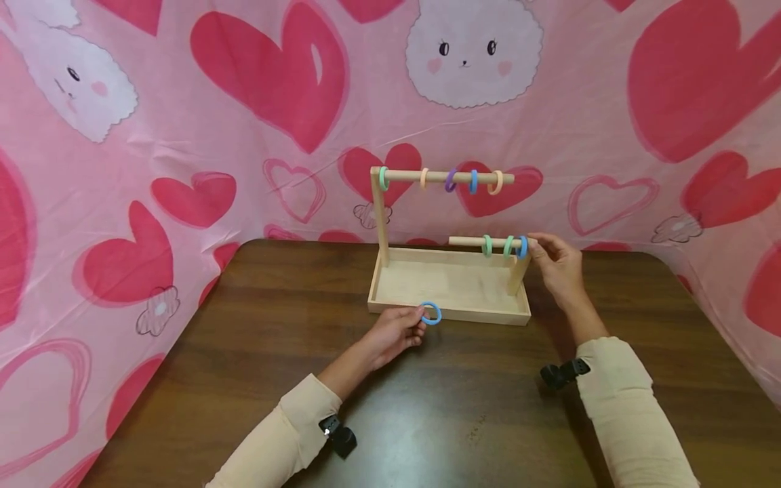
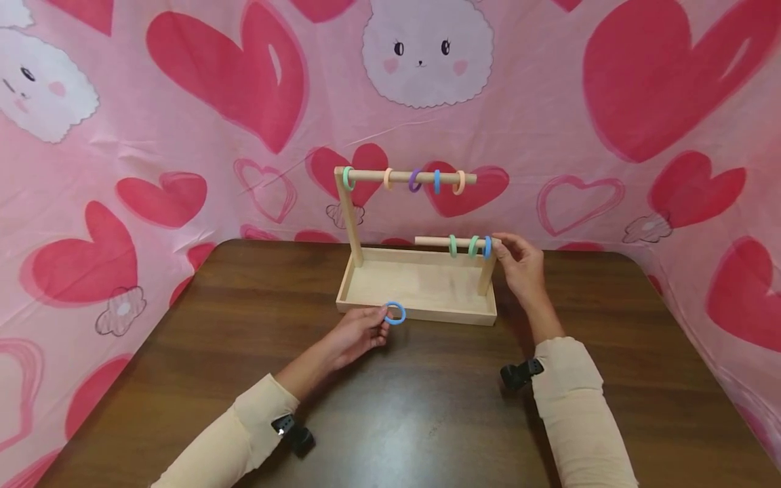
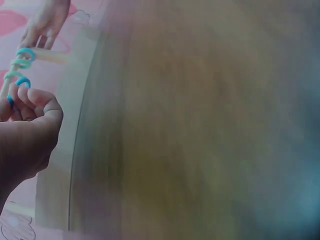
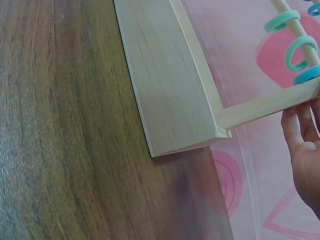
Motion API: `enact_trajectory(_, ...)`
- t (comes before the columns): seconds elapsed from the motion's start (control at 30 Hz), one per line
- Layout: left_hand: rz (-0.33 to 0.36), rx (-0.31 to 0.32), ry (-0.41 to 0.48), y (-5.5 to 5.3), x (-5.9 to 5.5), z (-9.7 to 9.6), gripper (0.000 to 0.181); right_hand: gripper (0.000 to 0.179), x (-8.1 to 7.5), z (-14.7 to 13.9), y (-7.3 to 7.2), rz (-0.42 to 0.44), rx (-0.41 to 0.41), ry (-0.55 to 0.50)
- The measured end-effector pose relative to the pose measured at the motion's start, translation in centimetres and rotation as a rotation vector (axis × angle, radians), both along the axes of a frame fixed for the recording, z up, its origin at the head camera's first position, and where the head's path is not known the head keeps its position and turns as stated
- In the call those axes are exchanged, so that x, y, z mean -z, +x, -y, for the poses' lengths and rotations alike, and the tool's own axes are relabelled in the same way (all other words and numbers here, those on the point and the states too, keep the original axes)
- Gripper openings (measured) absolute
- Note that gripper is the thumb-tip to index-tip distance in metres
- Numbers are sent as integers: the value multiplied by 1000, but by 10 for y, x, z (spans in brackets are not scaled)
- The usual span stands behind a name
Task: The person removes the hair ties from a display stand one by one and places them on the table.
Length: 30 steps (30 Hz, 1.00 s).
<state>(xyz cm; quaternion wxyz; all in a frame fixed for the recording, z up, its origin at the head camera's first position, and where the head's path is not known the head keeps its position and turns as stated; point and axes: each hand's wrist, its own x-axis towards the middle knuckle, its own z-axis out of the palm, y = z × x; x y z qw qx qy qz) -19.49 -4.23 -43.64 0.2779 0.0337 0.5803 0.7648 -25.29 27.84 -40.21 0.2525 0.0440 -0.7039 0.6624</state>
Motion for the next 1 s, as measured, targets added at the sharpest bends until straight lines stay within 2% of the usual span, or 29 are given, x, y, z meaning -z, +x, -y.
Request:
enact_trajectory(0.4, 71, 19, -41, 8, 9, 26, 27, 21, -3, 1, 1, 13, 4, -5)
enact_trajectory(0.57, 74, 45, -61, 9, 10, 31, 26, 27, -12, 6, 8, 10, -5, -20)
enact_trajectory(0.7, 72, 61, -83, 9, 12, 34, 28, 22, -18, 10, 15, 8, -23, -14)
enact_trajectory(1.0, 107, 31, -118, 7, 12, 41, 26, 24, -18, 10, 15, -3, -19, -12)
